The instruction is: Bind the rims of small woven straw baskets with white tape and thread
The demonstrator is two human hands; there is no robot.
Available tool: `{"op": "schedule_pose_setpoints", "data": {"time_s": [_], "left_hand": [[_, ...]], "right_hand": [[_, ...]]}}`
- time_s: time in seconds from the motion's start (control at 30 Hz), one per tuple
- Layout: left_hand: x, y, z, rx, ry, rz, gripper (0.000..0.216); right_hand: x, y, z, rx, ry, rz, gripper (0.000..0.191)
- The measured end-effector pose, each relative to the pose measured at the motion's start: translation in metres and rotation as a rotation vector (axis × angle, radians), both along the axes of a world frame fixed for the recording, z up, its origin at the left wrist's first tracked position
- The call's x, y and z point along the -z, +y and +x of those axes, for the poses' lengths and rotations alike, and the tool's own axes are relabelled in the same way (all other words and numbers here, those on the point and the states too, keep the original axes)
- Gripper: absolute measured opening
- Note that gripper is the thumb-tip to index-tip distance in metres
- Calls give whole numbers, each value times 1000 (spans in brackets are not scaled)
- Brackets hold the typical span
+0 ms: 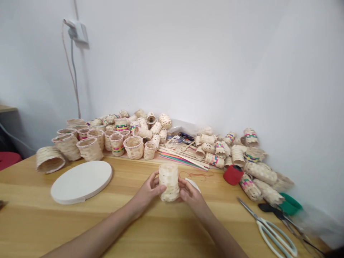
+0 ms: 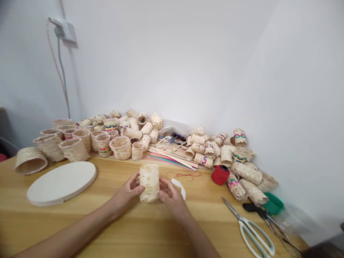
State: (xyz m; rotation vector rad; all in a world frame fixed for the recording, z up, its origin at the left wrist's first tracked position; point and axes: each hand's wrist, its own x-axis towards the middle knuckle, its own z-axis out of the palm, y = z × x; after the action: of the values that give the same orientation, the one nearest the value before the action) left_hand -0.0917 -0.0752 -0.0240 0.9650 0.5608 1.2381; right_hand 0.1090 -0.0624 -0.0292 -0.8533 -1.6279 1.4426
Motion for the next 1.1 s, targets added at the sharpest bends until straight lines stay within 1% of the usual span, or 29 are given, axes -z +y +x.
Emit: {"op": "schedule_pose_setpoints", "data": {"time_s": [0.1,0.17,0.23,0.33,0.4,0.53,0.6,0.67,0.77,0.87,1.0,1.1], "left_hand": [[-3,-2,2,10,30,44,87],[-4,-2,3,11,44,74,94],[-5,-1,2,15,60,95,94],[-5,-1,2,35,80,127,87],[-3,-1,3,52,99,153,83],[1,-3,5,85,214,235,84],[2,-4,5,94,296,276,84],[2,-6,5,93,366,302,82],[3,-7,2,45,451,315,85],[6,-7,-1,-16,446,311,86],[8,-6,-2,-96,435,365,67],[4,-7,-2,-143,484,367,56]], "right_hand": [[3,0,-2,-5,-14,23,63],[3,-1,-3,-29,12,38,59],[2,-2,-2,-51,26,43,57],[-3,-2,1,-45,-23,84,54],[-7,-2,3,-35,-35,108,59],[-12,-5,9,22,37,132,84],[-14,-8,10,56,31,152,89],[-17,-10,11,65,-4,169,89],[-21,-13,11,77,-52,199,84],[-22,-13,10,93,-81,215,80],[-18,-12,6,68,-96,195,77],[-14,-11,5,97,-106,192,81]]}}
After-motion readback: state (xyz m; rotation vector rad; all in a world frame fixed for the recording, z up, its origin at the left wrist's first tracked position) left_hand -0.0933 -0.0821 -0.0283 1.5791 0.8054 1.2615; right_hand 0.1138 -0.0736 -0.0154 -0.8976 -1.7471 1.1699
